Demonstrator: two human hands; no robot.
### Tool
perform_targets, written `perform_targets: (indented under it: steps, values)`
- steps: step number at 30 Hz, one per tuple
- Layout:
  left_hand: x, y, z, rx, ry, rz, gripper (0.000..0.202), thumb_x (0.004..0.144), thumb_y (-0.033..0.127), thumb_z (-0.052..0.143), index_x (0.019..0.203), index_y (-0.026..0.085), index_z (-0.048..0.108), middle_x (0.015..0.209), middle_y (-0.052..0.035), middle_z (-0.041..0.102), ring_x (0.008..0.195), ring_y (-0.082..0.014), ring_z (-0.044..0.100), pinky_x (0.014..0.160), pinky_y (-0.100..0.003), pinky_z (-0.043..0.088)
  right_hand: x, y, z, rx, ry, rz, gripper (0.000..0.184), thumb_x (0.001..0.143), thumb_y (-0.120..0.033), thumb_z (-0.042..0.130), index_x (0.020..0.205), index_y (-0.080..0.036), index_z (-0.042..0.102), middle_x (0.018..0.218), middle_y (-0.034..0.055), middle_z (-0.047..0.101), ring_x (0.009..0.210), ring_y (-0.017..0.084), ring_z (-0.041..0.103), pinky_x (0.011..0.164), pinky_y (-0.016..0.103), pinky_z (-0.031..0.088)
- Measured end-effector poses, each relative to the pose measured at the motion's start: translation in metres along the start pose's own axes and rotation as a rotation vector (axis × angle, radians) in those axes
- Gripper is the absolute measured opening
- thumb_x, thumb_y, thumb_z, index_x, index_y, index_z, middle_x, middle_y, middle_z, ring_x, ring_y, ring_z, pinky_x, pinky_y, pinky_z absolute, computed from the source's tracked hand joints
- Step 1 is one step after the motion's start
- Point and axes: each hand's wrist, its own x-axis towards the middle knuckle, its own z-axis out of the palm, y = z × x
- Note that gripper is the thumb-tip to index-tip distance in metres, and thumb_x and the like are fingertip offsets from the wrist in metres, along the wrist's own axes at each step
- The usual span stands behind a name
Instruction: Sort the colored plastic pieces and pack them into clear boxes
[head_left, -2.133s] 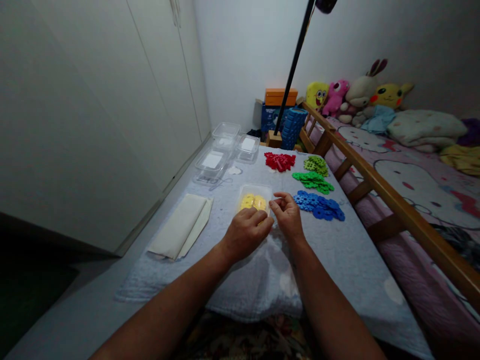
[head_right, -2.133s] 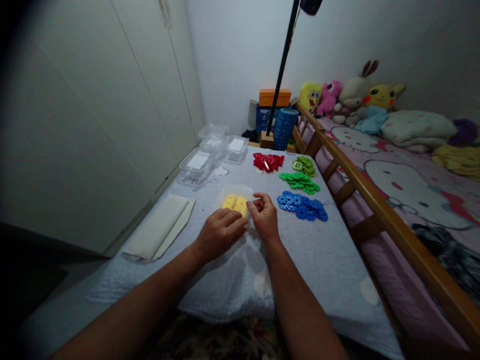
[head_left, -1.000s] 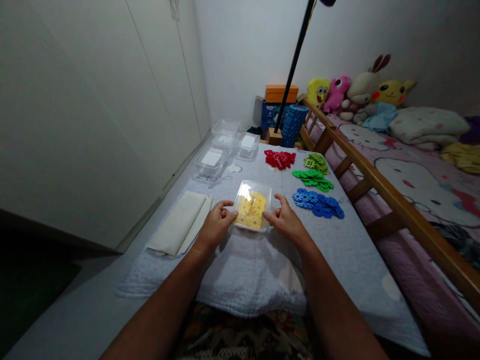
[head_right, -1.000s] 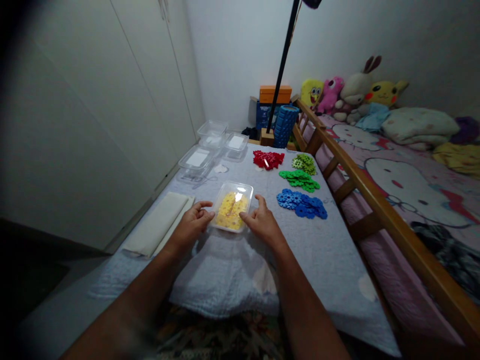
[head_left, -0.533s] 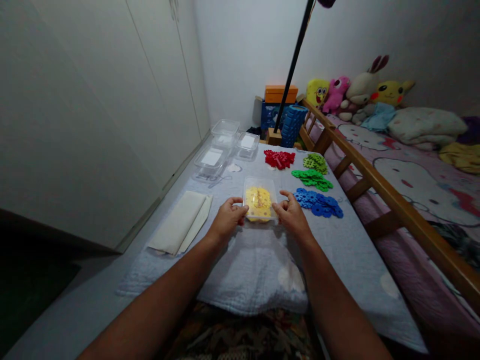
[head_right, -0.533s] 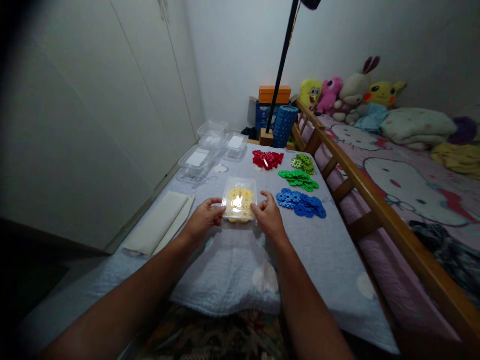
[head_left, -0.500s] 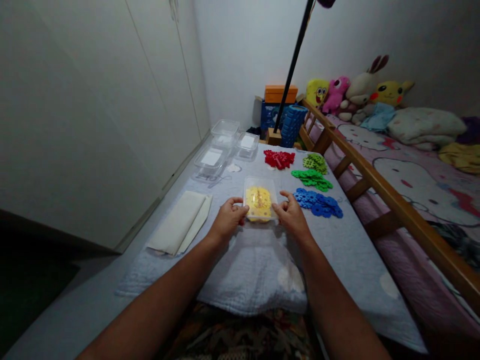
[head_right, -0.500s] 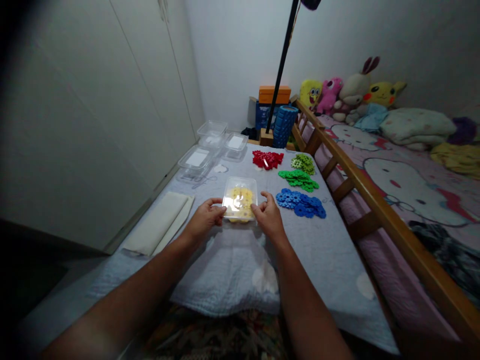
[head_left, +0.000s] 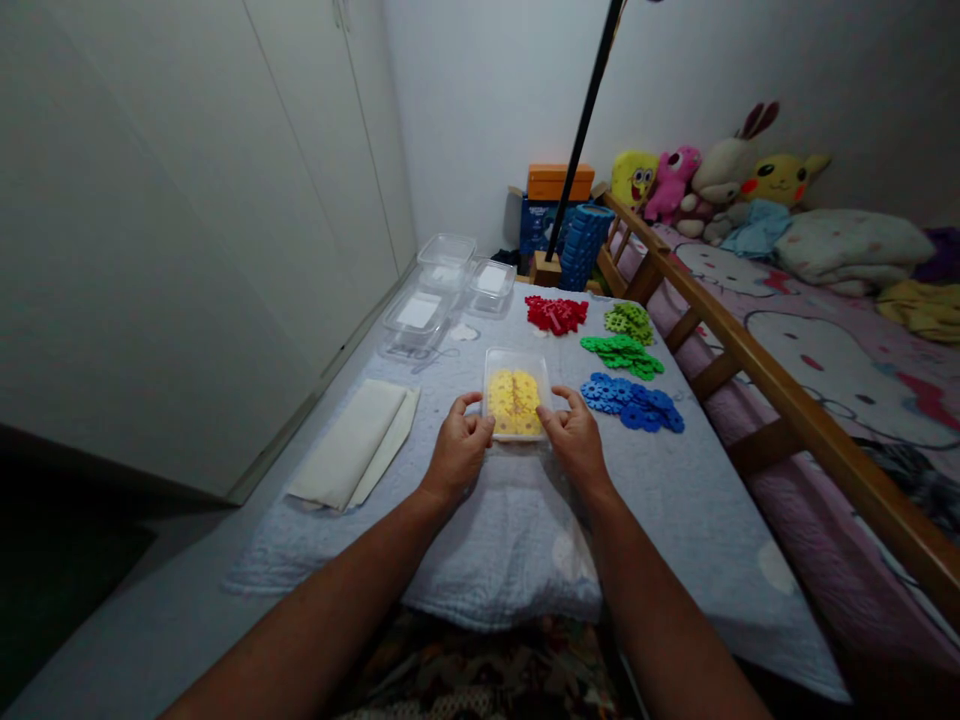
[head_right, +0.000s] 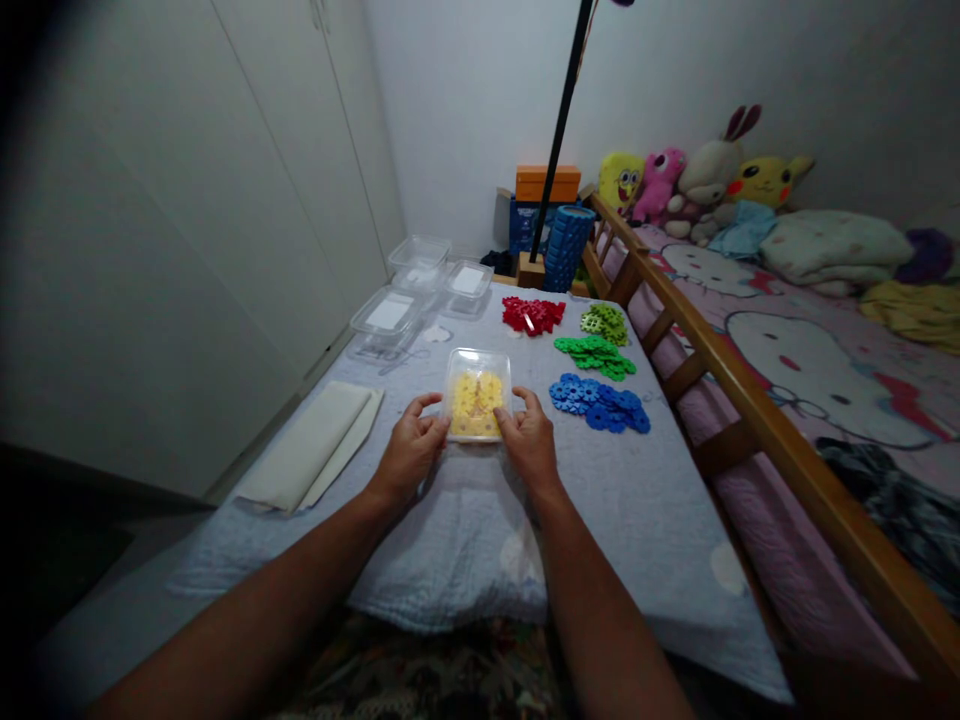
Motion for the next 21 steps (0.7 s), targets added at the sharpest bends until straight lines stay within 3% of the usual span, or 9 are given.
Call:
perform_targets:
  steps: [15,21]
  values:
    - [0.0011,-0.003,0.0009,0.012,-0.003,-0.002,0.053,0.082,0.041,0.064,0.127,0.018,0.048,0.057,0.0101,0.051,0.045,-0.0077,0.039,0.049,-0.02,0.029,-0.001,-0.0012,0.0018,0.069,-0.028,0.057,0.058,0.082,-0.05,0.059,0.125,-0.013,0.056,0.049,-0.0123,0.04,0.045,0.012,0.04,0.048,0.023,0.029]
    - [0.0064,0.0011,-0.0033,0.022,-0.008,-0.048,0.05,0.077,0.039,0.066,0.12,0.017,0.051,0.058,0.01,0.05,0.046,-0.0082,0.039,0.047,-0.021,0.029,-0.0011,0.0001,0.002,0.096,-0.024,0.063,0.058,0.082,-0.05,0.06,0.126,-0.013,0.055,0.051,-0.0117,0.041,0.047,0.012,0.04,0.048,0.023,0.029]
